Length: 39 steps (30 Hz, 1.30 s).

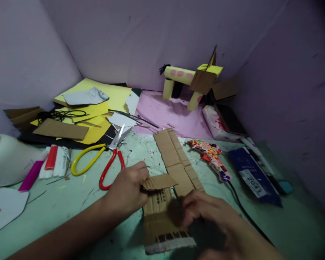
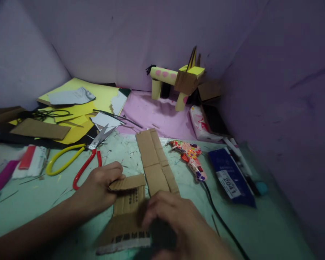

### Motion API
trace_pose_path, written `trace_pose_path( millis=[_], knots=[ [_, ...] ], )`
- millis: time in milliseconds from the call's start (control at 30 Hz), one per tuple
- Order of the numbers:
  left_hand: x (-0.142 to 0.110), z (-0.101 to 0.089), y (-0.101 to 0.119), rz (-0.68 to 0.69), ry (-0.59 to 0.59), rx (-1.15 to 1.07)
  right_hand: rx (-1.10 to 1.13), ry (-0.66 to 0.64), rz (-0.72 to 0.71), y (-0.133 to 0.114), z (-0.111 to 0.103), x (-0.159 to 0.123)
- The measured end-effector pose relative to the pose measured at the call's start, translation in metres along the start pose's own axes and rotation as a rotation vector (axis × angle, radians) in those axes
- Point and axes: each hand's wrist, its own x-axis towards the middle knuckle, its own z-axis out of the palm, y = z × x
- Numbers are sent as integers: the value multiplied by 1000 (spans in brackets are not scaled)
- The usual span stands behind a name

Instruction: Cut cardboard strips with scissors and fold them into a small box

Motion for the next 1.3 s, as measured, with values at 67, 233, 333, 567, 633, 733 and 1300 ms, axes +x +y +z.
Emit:
trace_pose_path(
  millis=[67, 233, 333, 567, 633, 733, 1300],
  knots=[
    [-1, 0, -1, 15, 5, -6, 41, 144, -14, 4, 15, 6],
    [-5, 0, -7, 94, -32, -6, 277, 405, 322, 13, 35, 33],
    [-7, 3, -11, 132, -15, 8, 414, 437, 428, 14, 36, 40],
    [-8, 5, -11, 127, -13, 5, 622, 307, 517, 12, 33, 44],
    [-8, 3, -10, 124, -19, 2, 632, 257, 510, 12, 32, 45],
    [-7, 1, -6, 118, -33, 0, 607, 278, 488, 12, 30, 46],
    [-3, -10, 3, 31, -180, 85, 452, 394, 374, 12, 32, 41]
  ],
)
